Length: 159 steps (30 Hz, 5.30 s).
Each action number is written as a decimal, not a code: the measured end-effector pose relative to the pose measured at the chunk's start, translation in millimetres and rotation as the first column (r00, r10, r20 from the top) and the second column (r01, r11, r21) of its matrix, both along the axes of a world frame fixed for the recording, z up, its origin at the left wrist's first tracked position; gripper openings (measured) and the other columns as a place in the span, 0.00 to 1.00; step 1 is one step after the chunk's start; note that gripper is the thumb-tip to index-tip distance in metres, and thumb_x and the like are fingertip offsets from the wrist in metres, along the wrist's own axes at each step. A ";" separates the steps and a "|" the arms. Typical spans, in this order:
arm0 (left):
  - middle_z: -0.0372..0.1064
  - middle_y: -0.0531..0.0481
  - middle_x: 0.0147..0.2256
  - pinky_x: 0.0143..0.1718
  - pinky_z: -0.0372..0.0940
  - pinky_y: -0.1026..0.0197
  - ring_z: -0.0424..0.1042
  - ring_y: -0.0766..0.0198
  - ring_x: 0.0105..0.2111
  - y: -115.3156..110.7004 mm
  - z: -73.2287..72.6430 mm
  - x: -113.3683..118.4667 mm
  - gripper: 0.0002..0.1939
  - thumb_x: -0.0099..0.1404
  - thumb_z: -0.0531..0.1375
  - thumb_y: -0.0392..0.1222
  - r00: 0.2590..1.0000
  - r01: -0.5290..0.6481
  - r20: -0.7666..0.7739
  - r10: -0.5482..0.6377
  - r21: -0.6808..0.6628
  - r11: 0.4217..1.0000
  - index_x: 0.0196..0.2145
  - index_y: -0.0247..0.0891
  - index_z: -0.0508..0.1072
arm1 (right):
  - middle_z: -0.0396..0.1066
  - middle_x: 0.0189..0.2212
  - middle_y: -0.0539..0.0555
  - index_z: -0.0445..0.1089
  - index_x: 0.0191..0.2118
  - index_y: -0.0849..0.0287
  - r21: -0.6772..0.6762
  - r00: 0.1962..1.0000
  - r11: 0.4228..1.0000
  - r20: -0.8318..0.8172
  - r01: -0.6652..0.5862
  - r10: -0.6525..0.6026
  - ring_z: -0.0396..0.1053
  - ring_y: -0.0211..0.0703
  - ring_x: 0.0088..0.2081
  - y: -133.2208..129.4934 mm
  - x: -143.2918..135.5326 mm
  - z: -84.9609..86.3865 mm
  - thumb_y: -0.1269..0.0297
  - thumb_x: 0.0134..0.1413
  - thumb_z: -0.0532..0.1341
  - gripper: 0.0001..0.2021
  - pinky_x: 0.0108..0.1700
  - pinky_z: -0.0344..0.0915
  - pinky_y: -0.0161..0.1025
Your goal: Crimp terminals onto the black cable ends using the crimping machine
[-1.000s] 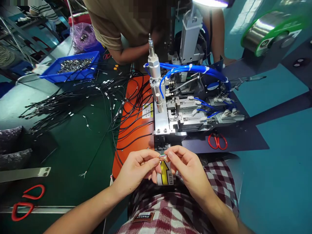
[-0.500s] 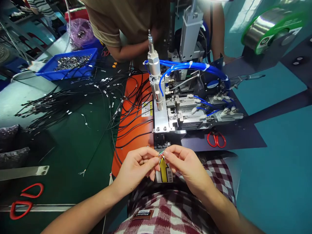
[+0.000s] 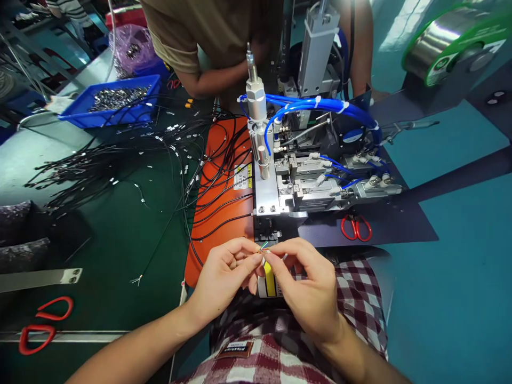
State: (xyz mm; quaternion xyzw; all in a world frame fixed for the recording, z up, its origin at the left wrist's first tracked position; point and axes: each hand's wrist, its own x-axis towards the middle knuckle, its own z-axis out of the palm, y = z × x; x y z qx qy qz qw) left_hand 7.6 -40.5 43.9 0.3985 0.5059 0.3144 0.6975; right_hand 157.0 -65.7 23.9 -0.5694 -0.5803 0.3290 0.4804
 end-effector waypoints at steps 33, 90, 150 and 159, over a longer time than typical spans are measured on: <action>0.63 0.57 0.25 0.16 0.53 0.72 0.59 0.77 0.16 -5.0 3.5 3.9 0.11 0.62 0.63 0.46 0.996 -0.081 0.033 0.080 0.037 0.996 0.34 0.36 0.67 | 0.65 0.21 0.48 0.69 0.26 0.58 -0.339 0.916 0.939 -0.393 -0.065 -0.079 0.59 0.34 0.21 1.6 -16.6 6.4 0.62 0.53 0.65 0.08 0.23 0.58 0.33; 0.59 0.59 0.18 0.23 0.53 0.68 0.57 0.74 0.18 -5.4 -8.2 1.0 0.11 0.66 0.60 0.44 0.973 -0.148 0.176 0.147 -0.010 0.989 0.31 0.36 0.64 | 0.68 0.22 0.47 0.75 0.35 0.56 -0.280 0.924 0.947 -0.381 -0.158 0.042 0.59 0.32 0.17 7.1 0.0 -0.9 0.65 0.53 0.65 0.03 0.17 0.56 0.31; 0.56 0.59 0.16 0.22 0.47 0.67 0.52 0.73 0.17 -0.5 -8.6 -2.2 0.11 0.65 0.60 0.46 0.982 -0.042 0.183 0.051 -0.050 0.998 0.31 0.36 0.66 | 0.64 0.18 0.47 0.72 0.29 0.61 -0.452 0.854 0.872 -0.513 -0.189 -0.081 0.54 0.31 0.17 4.8 -6.4 8.8 0.57 0.50 0.67 0.11 0.17 0.53 0.29; 0.60 0.58 0.15 0.22 0.51 0.68 0.56 0.72 0.17 -1.4 -5.5 2.0 0.13 0.59 0.65 0.47 0.957 -0.154 0.220 0.190 -0.168 0.974 0.28 0.35 0.67 | 0.70 0.22 0.51 0.68 0.27 0.59 -0.391 0.896 0.905 -0.442 -0.167 -0.026 0.61 0.36 0.21 -2.4 -21.8 10.0 0.57 0.56 0.63 0.12 0.22 0.59 0.32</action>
